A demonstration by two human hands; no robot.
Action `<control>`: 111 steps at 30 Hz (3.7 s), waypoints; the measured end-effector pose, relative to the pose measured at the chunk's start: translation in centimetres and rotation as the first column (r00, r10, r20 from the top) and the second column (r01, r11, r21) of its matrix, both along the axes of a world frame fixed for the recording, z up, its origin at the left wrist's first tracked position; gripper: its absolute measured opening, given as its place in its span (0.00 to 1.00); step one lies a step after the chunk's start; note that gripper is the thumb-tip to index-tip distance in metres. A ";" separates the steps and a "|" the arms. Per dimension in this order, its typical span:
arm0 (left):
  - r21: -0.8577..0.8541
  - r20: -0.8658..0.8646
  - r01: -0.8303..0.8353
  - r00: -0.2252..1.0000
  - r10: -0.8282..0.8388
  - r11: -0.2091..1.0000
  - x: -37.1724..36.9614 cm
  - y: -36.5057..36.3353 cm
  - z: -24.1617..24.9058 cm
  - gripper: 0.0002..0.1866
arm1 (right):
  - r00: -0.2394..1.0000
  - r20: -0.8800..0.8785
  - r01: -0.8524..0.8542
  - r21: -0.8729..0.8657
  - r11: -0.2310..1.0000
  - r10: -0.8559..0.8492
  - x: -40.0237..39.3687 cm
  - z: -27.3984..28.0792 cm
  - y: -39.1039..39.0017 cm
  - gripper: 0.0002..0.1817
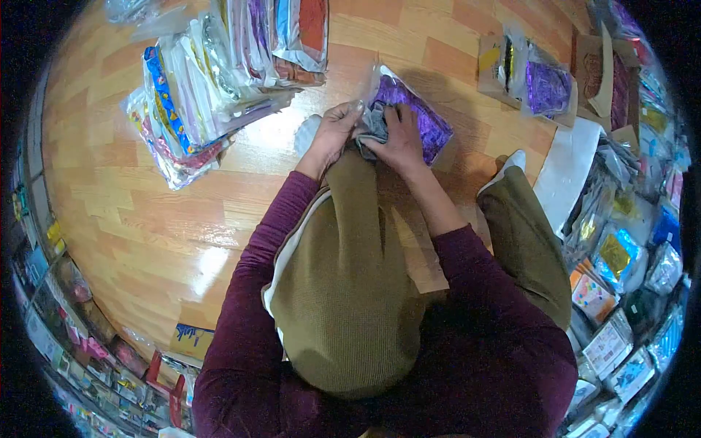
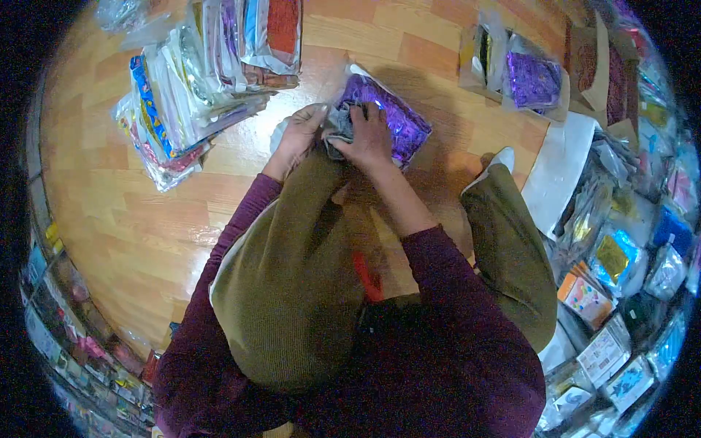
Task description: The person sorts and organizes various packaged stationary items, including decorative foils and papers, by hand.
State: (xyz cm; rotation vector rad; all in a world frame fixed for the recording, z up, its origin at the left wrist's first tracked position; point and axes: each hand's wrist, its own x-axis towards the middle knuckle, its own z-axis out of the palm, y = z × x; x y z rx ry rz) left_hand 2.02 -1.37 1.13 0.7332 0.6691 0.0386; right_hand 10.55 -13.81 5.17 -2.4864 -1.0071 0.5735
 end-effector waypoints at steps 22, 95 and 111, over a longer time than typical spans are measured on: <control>0.212 -0.175 0.152 0.978 -0.115 0.965 -2.4 1.4 1.1 0.08 | 0.759 -0.650 0.346 0.348 0.872 -0.042 10.1 -0.1 -7.6 0.13; 0.658 -0.400 0.625 0.762 -0.508 0.420 8.4 6.3 -3.7 0.22 | 0.767 -0.642 0.633 0.756 0.166 -0.001 7.1 6.9 -3.9 0.13; 0.906 -0.143 0.012 0.949 0.280 0.424 -0.7 10.3 10.5 0.16 | 0.597 -0.779 0.755 0.627 0.193 0.193 5.8 6.3 -3.0 0.23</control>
